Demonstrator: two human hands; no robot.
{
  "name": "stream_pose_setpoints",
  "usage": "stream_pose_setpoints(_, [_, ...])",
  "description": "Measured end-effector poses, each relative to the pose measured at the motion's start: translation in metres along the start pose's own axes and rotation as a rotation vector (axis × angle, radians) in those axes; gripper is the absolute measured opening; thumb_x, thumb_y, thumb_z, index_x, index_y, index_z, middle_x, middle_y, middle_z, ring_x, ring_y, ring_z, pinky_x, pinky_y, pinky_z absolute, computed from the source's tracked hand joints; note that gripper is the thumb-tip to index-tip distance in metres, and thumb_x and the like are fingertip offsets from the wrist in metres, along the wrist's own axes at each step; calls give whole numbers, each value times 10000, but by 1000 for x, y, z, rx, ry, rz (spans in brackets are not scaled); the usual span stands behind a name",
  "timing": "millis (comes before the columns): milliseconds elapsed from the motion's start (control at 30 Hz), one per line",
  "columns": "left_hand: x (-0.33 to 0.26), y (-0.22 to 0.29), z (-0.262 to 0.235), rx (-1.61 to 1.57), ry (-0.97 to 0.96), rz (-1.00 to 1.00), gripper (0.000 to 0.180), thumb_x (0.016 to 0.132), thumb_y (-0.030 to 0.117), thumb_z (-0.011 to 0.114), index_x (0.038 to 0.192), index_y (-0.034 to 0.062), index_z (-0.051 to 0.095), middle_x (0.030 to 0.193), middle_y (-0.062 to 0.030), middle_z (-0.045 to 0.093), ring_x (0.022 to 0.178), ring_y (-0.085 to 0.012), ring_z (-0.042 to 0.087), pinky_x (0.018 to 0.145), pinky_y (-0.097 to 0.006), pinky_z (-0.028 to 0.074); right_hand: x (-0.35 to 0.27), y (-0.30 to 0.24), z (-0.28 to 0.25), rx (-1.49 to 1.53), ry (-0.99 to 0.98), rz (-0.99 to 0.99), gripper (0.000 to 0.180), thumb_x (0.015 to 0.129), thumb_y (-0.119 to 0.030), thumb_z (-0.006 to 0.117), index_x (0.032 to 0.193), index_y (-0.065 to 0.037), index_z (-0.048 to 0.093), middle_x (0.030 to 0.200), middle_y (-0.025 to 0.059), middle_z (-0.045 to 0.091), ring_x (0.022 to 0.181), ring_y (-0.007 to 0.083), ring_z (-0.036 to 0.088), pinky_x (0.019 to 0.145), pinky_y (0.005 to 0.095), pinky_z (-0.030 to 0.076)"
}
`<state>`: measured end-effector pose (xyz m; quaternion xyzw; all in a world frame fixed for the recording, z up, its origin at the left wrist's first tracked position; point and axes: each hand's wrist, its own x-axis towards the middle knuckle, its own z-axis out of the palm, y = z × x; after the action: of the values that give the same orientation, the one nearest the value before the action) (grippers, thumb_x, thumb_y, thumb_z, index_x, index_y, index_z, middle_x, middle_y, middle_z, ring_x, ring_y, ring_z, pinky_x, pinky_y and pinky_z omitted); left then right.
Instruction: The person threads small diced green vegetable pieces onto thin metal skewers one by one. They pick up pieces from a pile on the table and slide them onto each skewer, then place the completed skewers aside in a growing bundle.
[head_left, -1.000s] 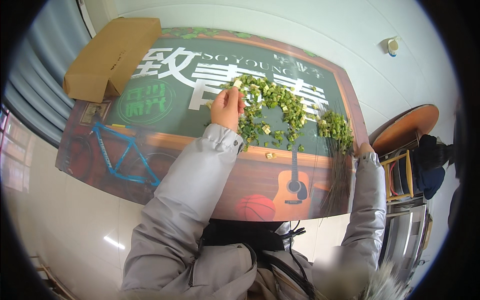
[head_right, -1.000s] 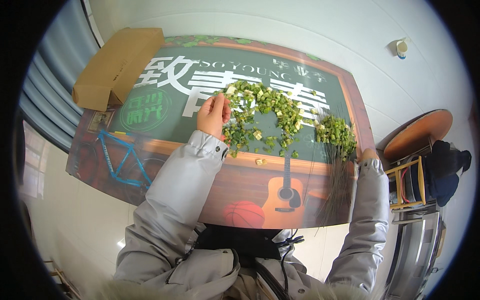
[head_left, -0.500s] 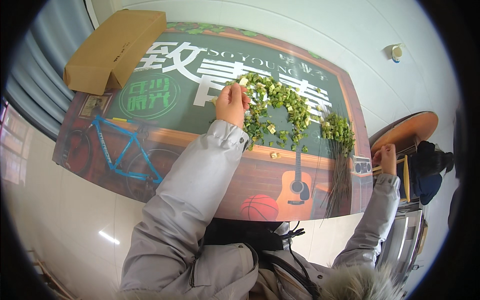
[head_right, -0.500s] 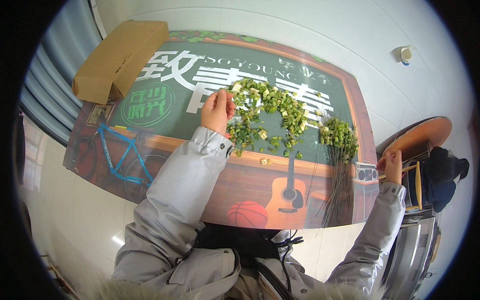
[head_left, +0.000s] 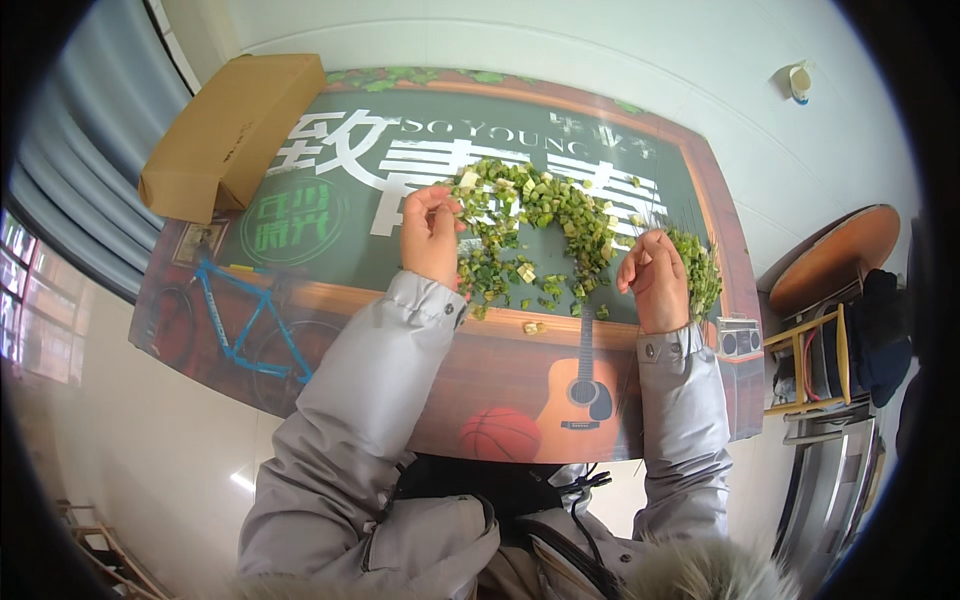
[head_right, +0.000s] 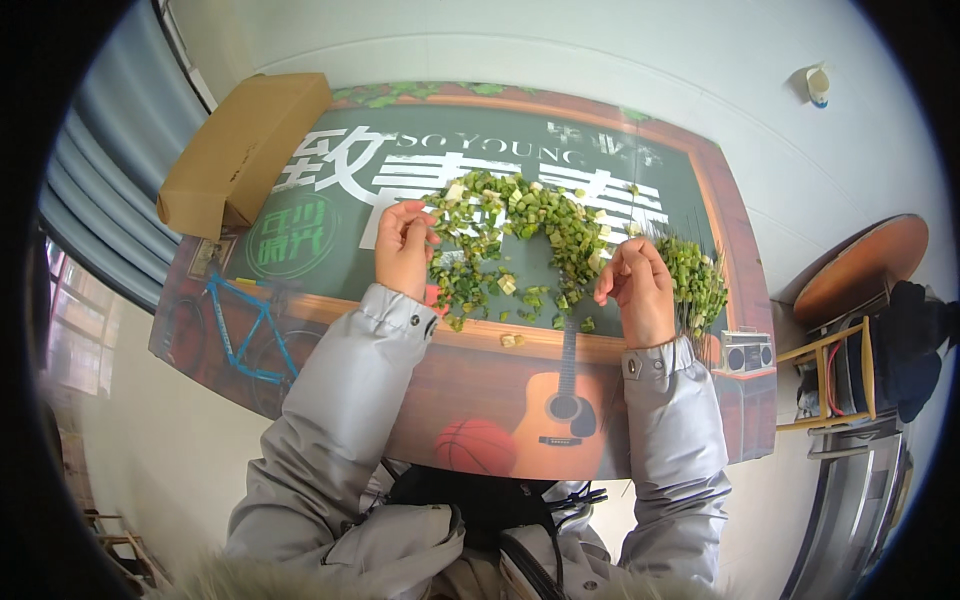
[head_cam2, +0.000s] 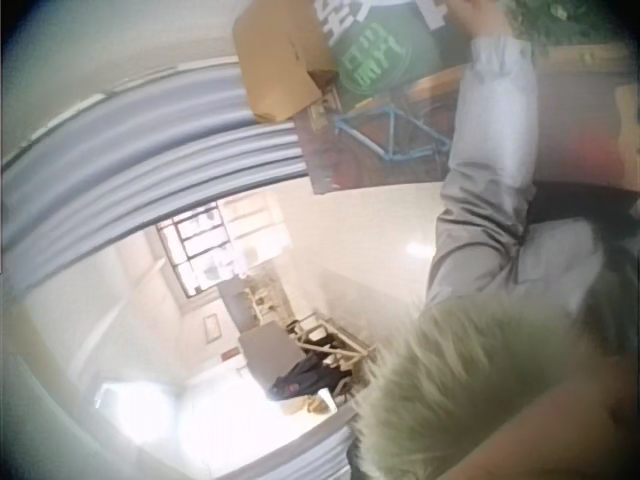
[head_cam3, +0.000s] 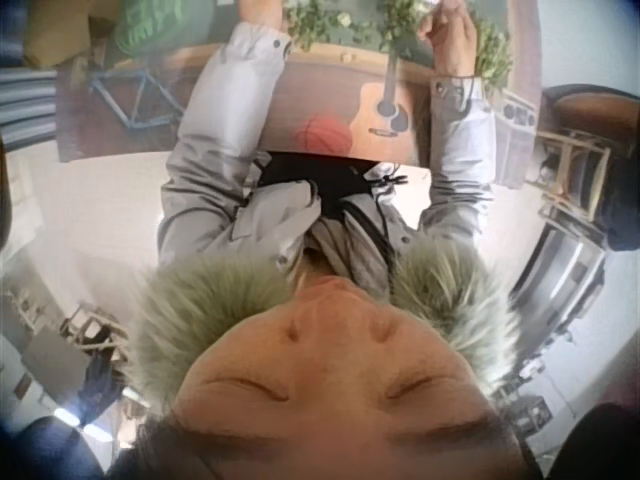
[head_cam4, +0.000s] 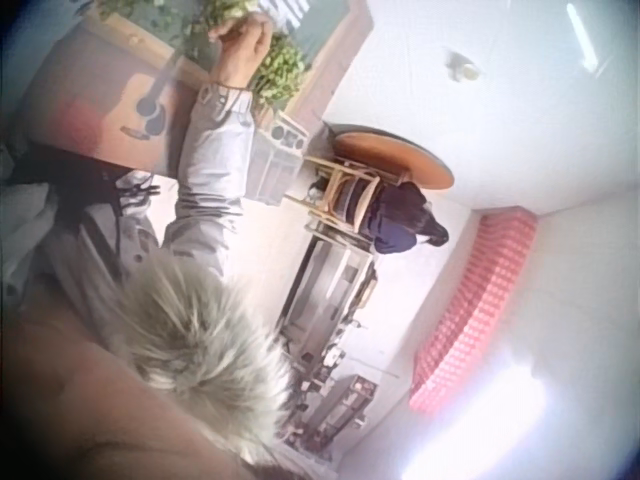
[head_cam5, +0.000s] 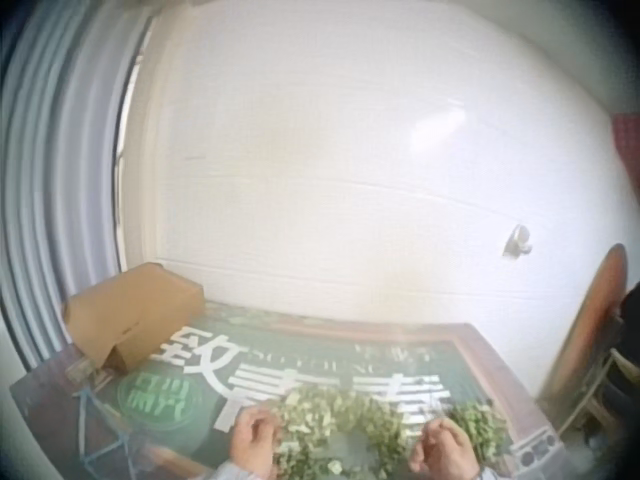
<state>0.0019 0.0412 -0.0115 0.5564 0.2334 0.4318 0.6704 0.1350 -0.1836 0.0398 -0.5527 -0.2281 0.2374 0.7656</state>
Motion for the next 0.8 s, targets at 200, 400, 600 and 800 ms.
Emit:
stream_pose_setpoints(200, [-6, 13, 2, 104, -52, 165, 168, 895, 33, 442, 1060, 46, 472, 886, -39, 557, 713, -81, 500, 562, -195, 386, 1, 18, -17, -70, 59, -42, 315, 952, -272, 429, 703, -79, 429, 515, 20, 433, 429, 111, 429, 408, 231, 344])
stream_pose_setpoints(400, [16, 23, 21, 594, -430, 204, 126, 880, 93, 529, 994, 50, 560, 876, -43, 598, 782, -110, 559, 682, -224, 436, 4, 19, -17, -110, 96, -35, 339, 949, -282, 443, 669, -92, 425, 489, -1, 390, 400, 90, 392, 376, 212, 302])
stream_pose_setpoints(600, [50, 8, 52, 1136, -604, 516, 145, 774, 60, 608, 916, 85, 619, 910, -76, 583, 903, -265, 528, 789, -361, 435, 5, 27, -14, -99, 24, -26, 340, 947, -275, 460, 660, -95, 431, 482, -12, 416, 386, 62, 377, 359, 206, 279])
stream_pose_setpoints(800, [57, -6, 67, 1229, -648, 713, 174, 740, 32, 632, 879, 136, 626, 913, -45, 554, 940, -273, 501, 808, -379, 430, 4, 24, -16, -78, 7, -33, 341, 947, -287, 461, 664, -102, 415, 480, -16, 410, 391, 56, 364, 371, 205, 284])
